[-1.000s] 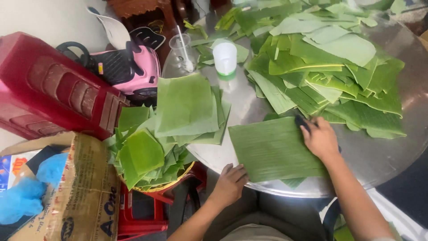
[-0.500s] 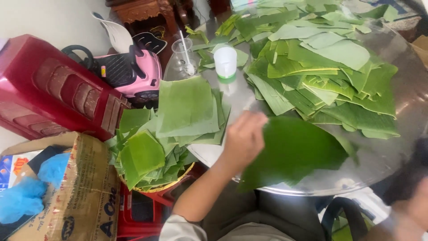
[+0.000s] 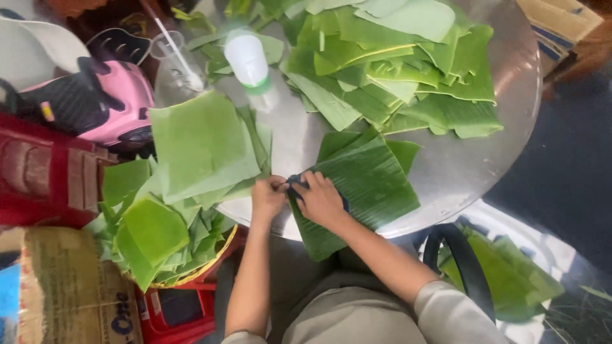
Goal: Wiping banana leaves clean with a cloth and stacking them on a table.
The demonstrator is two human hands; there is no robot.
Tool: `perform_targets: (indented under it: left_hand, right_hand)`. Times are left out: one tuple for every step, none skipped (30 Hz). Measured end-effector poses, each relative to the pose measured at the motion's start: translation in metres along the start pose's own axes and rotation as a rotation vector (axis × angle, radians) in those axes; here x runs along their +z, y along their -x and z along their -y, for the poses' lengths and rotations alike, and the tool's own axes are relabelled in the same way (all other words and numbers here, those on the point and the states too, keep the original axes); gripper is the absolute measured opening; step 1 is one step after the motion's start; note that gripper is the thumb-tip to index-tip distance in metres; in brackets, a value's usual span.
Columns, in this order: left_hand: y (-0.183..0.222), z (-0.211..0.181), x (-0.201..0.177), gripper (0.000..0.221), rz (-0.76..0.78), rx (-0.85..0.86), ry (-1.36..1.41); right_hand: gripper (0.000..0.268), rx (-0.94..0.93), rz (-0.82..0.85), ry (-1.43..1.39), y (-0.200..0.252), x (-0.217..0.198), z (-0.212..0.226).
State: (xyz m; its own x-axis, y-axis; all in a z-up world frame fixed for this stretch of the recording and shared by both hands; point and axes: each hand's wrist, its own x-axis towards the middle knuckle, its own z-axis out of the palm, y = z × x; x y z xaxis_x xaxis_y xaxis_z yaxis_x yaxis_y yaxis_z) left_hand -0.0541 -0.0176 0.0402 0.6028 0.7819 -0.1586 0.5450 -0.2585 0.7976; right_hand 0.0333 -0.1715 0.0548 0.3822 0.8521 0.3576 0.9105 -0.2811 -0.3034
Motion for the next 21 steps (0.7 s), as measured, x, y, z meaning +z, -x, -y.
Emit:
perform_targets:
  left_hand:
    - [0.000,-0.007,0.001,0.012,0.014,-0.001,0.000]
    - [0.004,-0.009,0.002,0.008,-0.037,-0.003,-0.069]
    - [0.008,-0.011,0.002,0.007,-0.087,-0.004,-0.139]
    - [0.009,-0.011,0.003,0.007,-0.084,-0.007,-0.137]
    - [0.011,-0.012,0.004,0.006,-0.097,-0.011,-0.120]
    - [0.014,-0.011,0.004,0.006,-0.113,-0.016,-0.101]
    - [0.013,-0.010,0.005,0.006,-0.114,-0.020,-0.099]
    - [0.014,-0.009,0.005,0.004,-0.122,-0.010,-0.094]
    - [0.015,-0.008,0.005,0.004,-0.130,0.000,-0.088]
    - [0.020,-0.013,0.003,0.004,-0.134,0.001,-0.086]
    - [0.024,-0.018,0.002,0.004,-0.134,0.001,-0.081]
    - [0.025,-0.025,0.000,0.005,-0.134,0.007,-0.076]
    - [0.024,-0.024,-0.001,0.005,-0.139,0.014,-0.074]
    - [0.025,-0.022,0.001,0.006,-0.131,0.010,-0.097]
    - [0.024,-0.021,0.003,0.007,-0.124,0.006,-0.120]
    - [0.029,-0.024,0.001,0.007,-0.124,0.000,-0.124]
    - [0.033,-0.027,0.000,0.009,-0.117,0.008,-0.154]
    - [0.033,-0.034,-0.006,0.012,-0.114,0.028,-0.188]
    - [0.029,-0.030,-0.002,0.012,-0.119,0.034,-0.195]
    - [0.027,-0.025,0.002,0.012,-0.116,0.030,-0.200]
    - [0.024,-0.018,0.005,0.012,-0.113,0.025,-0.205]
  right_hand:
    - [0.033,0.012,0.005,0.003,-0.003,0.001,-0.009]
    - [0.034,0.019,0.040,-0.006,-0.004,0.005,-0.015]
    - [0.036,0.026,0.074,-0.016,-0.004,0.010,-0.020]
    - [0.036,0.027,0.078,-0.015,-0.012,-0.012,-0.036]
    - [0.033,0.253,0.025,-0.282,-0.019,-0.034,-0.051]
    - [0.031,0.475,-0.029,-0.549,-0.025,-0.055,-0.065]
    - [0.031,0.473,-0.024,-0.548,-0.020,-0.052,-0.095]
    - [0.030,0.400,-0.093,-0.152,-0.015,-0.049,-0.124]
    - [0.029,0.313,-0.159,0.241,-0.010,-0.047,-0.153]
    - [0.029,0.309,-0.161,0.241,-0.005,-0.040,-0.167]
    - [0.031,0.306,-0.156,0.302,0.001,-0.033,-0.181]
    - [0.033,0.304,-0.156,0.365,0.004,-0.027,-0.197]
    - [0.033,0.302,-0.164,0.367,0.004,-0.036,-0.151]
    - [0.036,0.449,-0.089,-0.042,0.005,-0.046,-0.106]
    - [0.040,0.583,-0.009,-0.455,0.006,-0.055,-0.062]
    - [0.040,0.584,-0.003,-0.460,0.032,-0.046,-0.030]
    - [0.040,0.212,0.103,-0.269,0.058,-0.039,0.002]
    - [0.041,-0.160,0.187,-0.074,0.078,-0.032,0.035]
    - [0.041,-0.161,0.177,-0.078,0.084,-0.026,0.023]
    - [0.050,-0.144,0.176,-0.062,0.090,-0.020,0.011]
    - [0.060,-0.125,0.175,-0.046,0.097,-0.013,-0.001]
